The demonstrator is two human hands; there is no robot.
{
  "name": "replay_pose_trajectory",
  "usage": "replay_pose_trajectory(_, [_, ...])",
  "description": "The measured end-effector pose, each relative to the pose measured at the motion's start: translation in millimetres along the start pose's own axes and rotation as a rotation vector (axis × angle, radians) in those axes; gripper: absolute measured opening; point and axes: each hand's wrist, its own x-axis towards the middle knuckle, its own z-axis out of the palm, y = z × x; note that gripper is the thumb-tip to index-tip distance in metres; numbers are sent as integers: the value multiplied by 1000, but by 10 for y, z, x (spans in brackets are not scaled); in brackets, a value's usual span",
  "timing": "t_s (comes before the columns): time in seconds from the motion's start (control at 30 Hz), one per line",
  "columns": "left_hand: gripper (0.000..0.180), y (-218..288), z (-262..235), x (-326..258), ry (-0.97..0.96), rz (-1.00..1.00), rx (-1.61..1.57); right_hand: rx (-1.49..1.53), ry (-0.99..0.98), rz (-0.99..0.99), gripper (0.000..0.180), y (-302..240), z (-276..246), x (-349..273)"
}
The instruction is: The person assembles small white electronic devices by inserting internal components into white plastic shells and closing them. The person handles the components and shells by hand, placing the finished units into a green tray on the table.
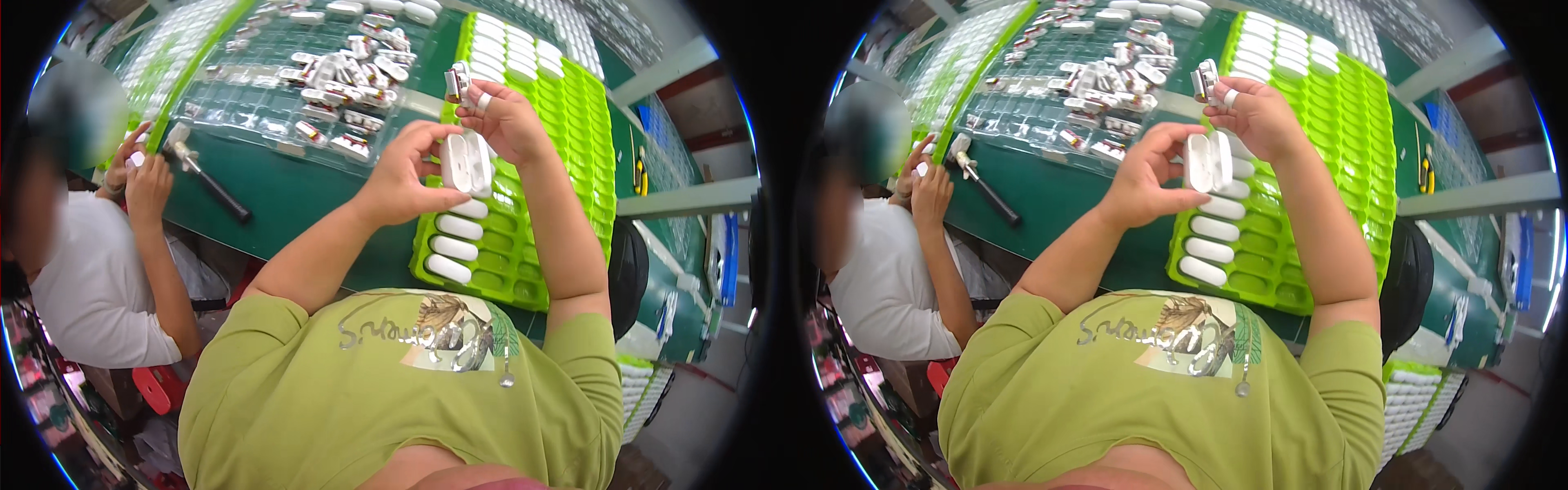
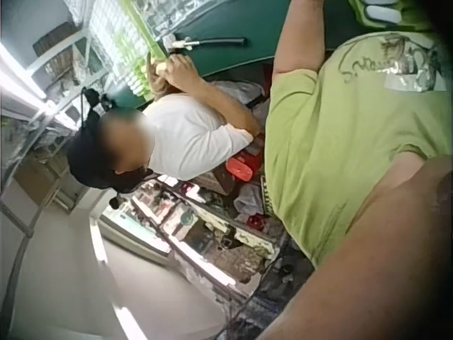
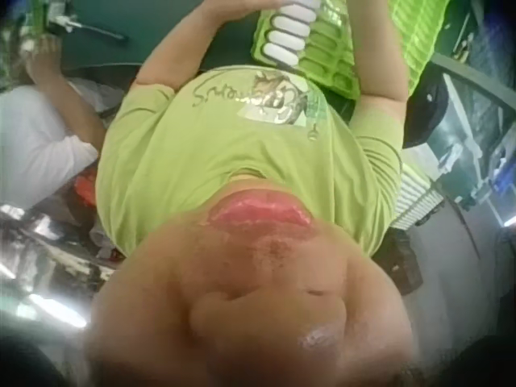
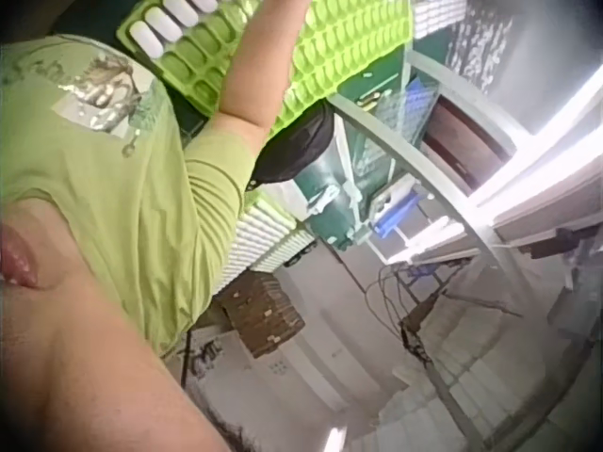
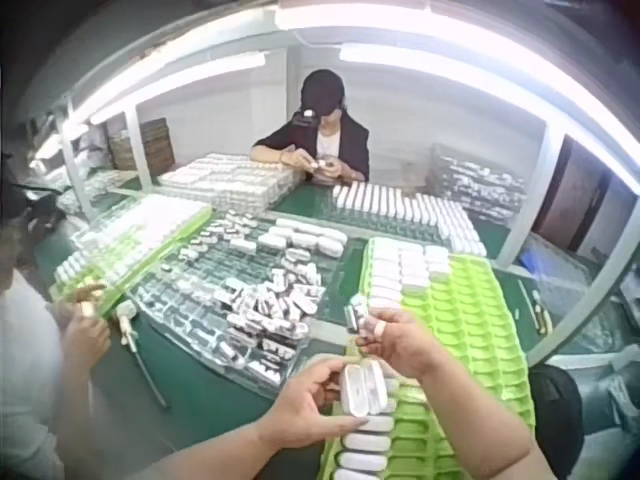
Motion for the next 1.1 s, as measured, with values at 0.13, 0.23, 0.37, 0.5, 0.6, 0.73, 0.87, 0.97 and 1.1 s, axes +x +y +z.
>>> replay_pose_trajectory(0.13, [75, -27, -40, 16, -98, -30, -21, 42, 20, -36, 33, 101, -138, -437])
replay_pose_trajectory(0.23, [76, -19, -21, 20, -220, -112, -347, -65, 38, -105, 31, 194, -17, -679])
replay_pose_trajectory(0.37, [78, 11, -80, 27, -335, -112, -639, -217, -30, -202, 31, 292, -86, -808])
replay_pose_trajectory(0.5, [90, 1, -107, 38, -296, -116, -634, -189, -97, -270, 32, 330, -80, -850])
replay_pose_trajectory(0.6, [88, -43, -146, 33, -270, -92, -552, -137, -144, -267, 39, 268, -46, -892])
replay_pose_trajectory(0.73, [83, 5, -124, 54, -328, -26, -310, -164, -108, -245, 60, 287, -49, -904])
replay_pose_trajectory(0.87, [77, 42, -103, 42, -389, 18, -154, -296, -81, -144, 65, 264, -53, -916])
replay_pose_trajectory(0.97, [76, 51, -89, 36, -393, 30, -75, -280, -69, -134, 65, 256, -81, -914])
replay_pose_trajectory(1.1, [75, 51, -64, 19, -307, 49, 101, -251, -2, -285, 66, 262, -131, -883])
